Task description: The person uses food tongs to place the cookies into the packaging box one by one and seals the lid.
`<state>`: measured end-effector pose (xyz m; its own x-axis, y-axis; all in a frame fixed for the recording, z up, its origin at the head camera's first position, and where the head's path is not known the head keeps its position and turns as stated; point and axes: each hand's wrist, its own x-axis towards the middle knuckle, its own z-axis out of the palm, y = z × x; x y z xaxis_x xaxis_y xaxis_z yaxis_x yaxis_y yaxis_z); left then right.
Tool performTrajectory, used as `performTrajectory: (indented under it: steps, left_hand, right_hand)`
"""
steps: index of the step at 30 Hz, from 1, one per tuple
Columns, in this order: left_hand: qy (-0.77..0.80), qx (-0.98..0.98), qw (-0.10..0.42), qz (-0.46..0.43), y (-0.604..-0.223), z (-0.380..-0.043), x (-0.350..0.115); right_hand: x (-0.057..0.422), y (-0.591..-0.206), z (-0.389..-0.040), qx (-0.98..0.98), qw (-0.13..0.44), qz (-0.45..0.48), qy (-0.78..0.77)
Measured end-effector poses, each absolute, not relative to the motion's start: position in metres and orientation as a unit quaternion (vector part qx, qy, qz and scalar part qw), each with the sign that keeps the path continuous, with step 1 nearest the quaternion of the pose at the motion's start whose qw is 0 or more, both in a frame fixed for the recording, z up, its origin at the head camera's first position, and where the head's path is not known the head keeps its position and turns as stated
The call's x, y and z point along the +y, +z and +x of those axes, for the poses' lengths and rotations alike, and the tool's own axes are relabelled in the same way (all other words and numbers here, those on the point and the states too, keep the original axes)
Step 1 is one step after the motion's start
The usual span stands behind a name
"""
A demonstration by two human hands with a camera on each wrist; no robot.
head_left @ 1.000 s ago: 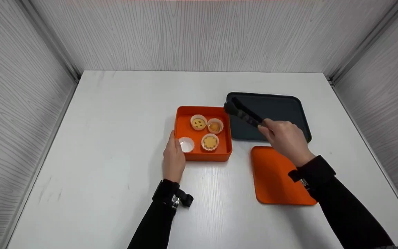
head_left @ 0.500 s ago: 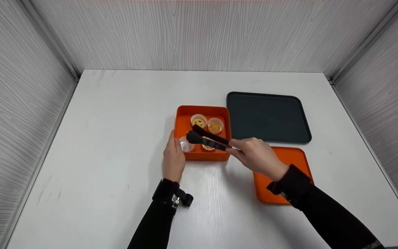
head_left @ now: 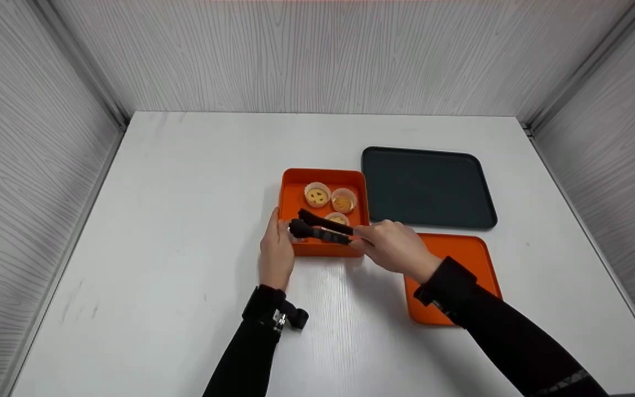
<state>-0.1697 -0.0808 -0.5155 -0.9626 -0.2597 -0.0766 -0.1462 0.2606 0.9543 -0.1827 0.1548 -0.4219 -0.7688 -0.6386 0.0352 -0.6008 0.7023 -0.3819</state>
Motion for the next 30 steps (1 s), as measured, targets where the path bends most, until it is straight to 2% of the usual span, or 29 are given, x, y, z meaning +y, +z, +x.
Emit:
performTrajectory:
  steps: [9,18,30]
  left_hand:
    - [-0.596,-0.792,0.044,0.126,-0.516,-0.168,-0.083]
    - [-0.589,-0.797,0.047,0.127,-0.516,-0.169,-0.082]
    - [-0.592,-0.794,0.06,0.125,-0.517,-0.172,-0.078]
  right_hand:
    - [0.142,-0.423,-0.187,0.935,0.059,-0.32,-0.143]
    - [0.141,-0.422,-0.189,0.944,0.044,-0.313,-0.094]
    - [0.145,-0.423,-0.192,0.947,-0.026,-0.319,-0.033]
